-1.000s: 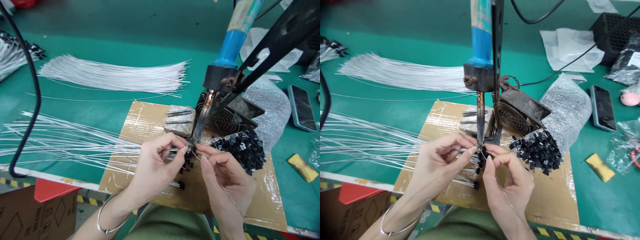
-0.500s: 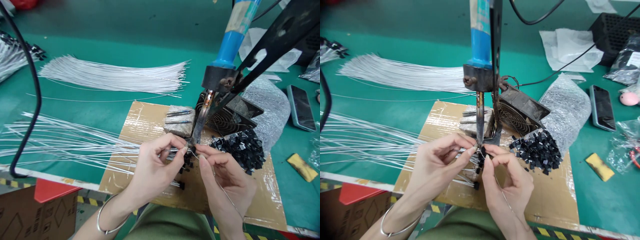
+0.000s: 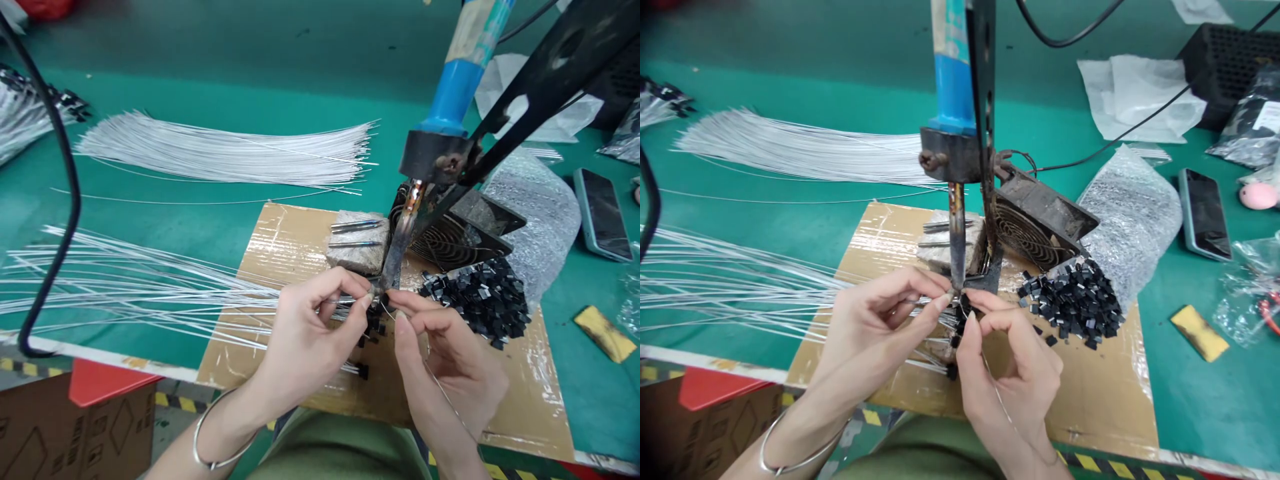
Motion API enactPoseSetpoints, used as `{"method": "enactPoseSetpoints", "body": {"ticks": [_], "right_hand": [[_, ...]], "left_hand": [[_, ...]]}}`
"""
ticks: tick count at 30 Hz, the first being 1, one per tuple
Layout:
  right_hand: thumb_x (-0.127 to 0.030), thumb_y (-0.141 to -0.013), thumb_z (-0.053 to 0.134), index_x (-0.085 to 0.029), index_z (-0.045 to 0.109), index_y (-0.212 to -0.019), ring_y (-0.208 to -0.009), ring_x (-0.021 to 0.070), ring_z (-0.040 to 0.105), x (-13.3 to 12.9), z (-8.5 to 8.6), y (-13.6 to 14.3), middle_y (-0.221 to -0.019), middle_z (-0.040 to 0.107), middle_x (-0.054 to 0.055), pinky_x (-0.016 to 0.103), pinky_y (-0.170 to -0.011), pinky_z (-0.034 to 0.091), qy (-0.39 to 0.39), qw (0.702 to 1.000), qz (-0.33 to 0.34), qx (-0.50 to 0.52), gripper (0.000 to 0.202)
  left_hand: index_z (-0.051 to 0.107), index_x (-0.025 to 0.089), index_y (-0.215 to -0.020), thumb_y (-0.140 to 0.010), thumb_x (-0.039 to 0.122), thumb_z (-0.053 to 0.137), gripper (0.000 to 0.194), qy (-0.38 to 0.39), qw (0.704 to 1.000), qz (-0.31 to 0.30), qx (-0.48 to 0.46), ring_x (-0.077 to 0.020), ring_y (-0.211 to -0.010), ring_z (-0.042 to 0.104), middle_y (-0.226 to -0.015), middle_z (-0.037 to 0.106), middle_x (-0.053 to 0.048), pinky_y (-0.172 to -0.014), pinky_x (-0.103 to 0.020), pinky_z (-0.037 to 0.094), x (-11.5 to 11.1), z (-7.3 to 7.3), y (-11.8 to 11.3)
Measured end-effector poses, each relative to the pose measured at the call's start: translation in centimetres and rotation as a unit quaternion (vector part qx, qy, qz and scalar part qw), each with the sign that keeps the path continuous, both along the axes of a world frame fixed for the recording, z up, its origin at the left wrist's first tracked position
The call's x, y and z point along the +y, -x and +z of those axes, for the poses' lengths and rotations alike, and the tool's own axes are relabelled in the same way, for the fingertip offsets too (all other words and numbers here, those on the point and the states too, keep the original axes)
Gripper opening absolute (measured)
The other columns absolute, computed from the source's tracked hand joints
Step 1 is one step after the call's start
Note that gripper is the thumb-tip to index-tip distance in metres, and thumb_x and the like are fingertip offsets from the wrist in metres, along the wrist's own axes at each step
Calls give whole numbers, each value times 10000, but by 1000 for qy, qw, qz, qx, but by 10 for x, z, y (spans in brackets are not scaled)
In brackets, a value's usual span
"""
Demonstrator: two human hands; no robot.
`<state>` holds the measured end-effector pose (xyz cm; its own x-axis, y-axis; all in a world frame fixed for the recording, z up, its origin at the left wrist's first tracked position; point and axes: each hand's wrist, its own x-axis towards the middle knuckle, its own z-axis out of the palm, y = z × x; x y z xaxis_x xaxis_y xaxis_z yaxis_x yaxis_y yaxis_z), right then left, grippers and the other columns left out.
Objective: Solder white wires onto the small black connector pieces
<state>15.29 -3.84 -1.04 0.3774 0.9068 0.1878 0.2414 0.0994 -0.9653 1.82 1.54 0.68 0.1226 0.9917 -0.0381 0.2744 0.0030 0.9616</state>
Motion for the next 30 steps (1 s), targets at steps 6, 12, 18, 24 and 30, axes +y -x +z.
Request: {"method": "enactPoseSetpoints", "body": {"ticks": [6,12,18,24,30], "right_hand": [[-133,-923,696,-225,650,-819,-984,164,791,-1,-2,3,-1065,820,41,264,-885,605,-19,999,-17,-47,147],[-139,-921,701,-231,650,-839,-958,208,805,-2,0,4,-1067,826,80,310,-851,640,-24,996,-18,-89,133],[-149,-924,709,-238,655,-852,-918,219,812,-2,1,4,-1061,829,84,329,-833,655,-27,994,-17,-104,126],[-163,-926,712,-231,660,-847,-928,219,811,-1,0,3,-1048,829,87,331,-849,657,-29,994,-19,-100,117],[-140,-917,706,-232,660,-843,-898,203,809,0,0,4,-1021,828,71,311,-818,654,-39,994,-22,-98,127]], "left_hand": [[681,187,-734,-848,134,655,128,-3,1000,2,7,-97,-558,513,-774,745,-11,-459,-239,289,0,0,0],[685,187,-735,-852,115,655,141,-19,1000,-4,9,-69,-480,388,-780,748,1,-450,-252,275,0,0,0],[688,190,-745,-858,118,654,138,-20,1000,-4,8,-75,-507,434,-798,749,4,-464,-245,296,-1,1,1],[687,176,-737,-850,120,655,130,-13,1000,-3,12,-81,-530,467,-794,749,-15,-458,-236,291,-1,1,0],[688,177,-737,-847,124,657,126,-16,1000,-5,10,-90,-547,498,-782,750,-17,-462,-232,310,-1,2,0]]}}
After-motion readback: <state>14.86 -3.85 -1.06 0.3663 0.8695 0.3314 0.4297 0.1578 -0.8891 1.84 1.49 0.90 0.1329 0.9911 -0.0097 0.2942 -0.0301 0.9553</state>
